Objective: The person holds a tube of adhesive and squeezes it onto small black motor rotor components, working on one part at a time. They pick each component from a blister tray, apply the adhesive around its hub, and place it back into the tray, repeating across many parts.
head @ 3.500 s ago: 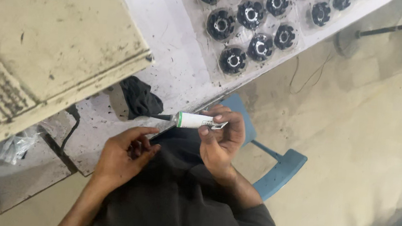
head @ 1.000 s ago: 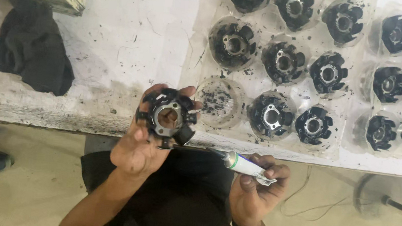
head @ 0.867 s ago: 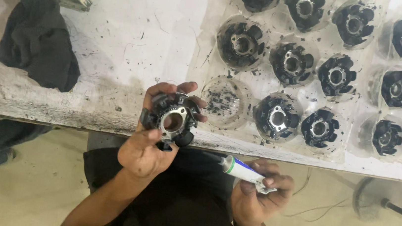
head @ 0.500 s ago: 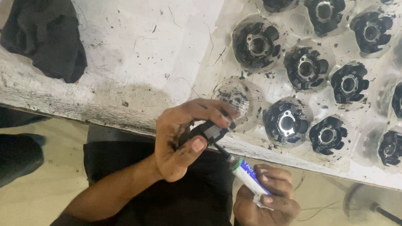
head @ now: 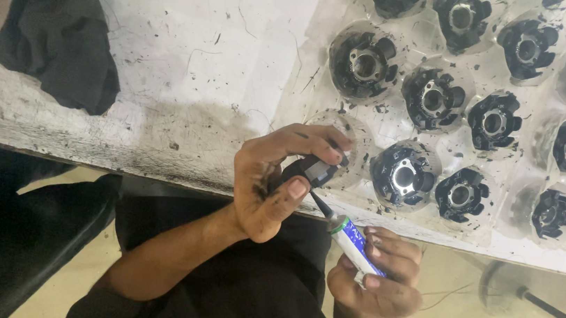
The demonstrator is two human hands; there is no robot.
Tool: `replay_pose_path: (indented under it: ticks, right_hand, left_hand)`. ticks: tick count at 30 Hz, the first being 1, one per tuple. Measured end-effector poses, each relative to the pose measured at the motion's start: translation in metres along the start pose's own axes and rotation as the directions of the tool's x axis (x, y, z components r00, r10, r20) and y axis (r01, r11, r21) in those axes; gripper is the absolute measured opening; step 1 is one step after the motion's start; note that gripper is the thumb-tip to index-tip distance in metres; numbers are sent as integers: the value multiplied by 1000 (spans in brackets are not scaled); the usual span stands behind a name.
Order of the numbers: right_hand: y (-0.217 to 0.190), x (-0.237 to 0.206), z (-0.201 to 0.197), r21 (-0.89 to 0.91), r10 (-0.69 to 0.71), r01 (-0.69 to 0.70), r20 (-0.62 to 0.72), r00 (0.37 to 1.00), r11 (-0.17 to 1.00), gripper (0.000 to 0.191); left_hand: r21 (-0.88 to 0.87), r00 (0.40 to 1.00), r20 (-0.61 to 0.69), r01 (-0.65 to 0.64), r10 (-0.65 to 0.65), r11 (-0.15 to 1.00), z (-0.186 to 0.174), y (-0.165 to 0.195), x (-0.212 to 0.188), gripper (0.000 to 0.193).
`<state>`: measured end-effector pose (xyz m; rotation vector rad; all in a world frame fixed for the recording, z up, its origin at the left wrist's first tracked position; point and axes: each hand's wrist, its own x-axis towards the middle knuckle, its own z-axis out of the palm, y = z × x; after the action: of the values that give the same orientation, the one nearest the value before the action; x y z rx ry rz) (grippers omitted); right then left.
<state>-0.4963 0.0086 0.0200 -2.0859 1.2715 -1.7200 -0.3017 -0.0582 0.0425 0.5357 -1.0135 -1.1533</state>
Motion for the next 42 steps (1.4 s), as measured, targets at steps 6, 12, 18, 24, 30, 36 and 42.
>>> replay_pose_path:
  ticks: [6, 12, 18, 24, 30, 36, 42]
  right_hand:
    - [1, -2, -11, 45, 6, -11, 105, 994, 999, 43]
    - [8, 2, -17, 105, -61, 49, 119, 991, 993, 41]
    - [4, 4, -16, 107, -39, 26, 121, 992, 994, 39]
    - [2, 4, -14, 140, -34, 19, 110, 993, 990, 38]
    - [0, 4, -13, 105, -22, 12, 95, 995, 994, 42]
    - [0, 4, -14, 118, -27, 16, 96, 995, 993, 42]
    - [-4, 1, -13, 80, 0, -5, 59, 998, 997, 42]
  left_hand:
    - [-2, 1000, -10, 24, -24, 1000, 2, 0, -2, 43]
    - [-7, 997, -4, 82, -82, 997, 3, 2, -3, 43]
    - [-139, 992, -32, 114, -120, 984, 7, -1, -6, 42]
    - [-193, 994, -35, 96, -105, 977, 8, -5, -7, 41]
    - [-193, 994, -38, 94, -104, 977, 8, -4, -9, 42]
    - [-195, 994, -45, 90, -100, 977, 8, -3, -10, 42]
    - [-255, 988, -71, 114, -136, 960, 9, -5, -14, 44]
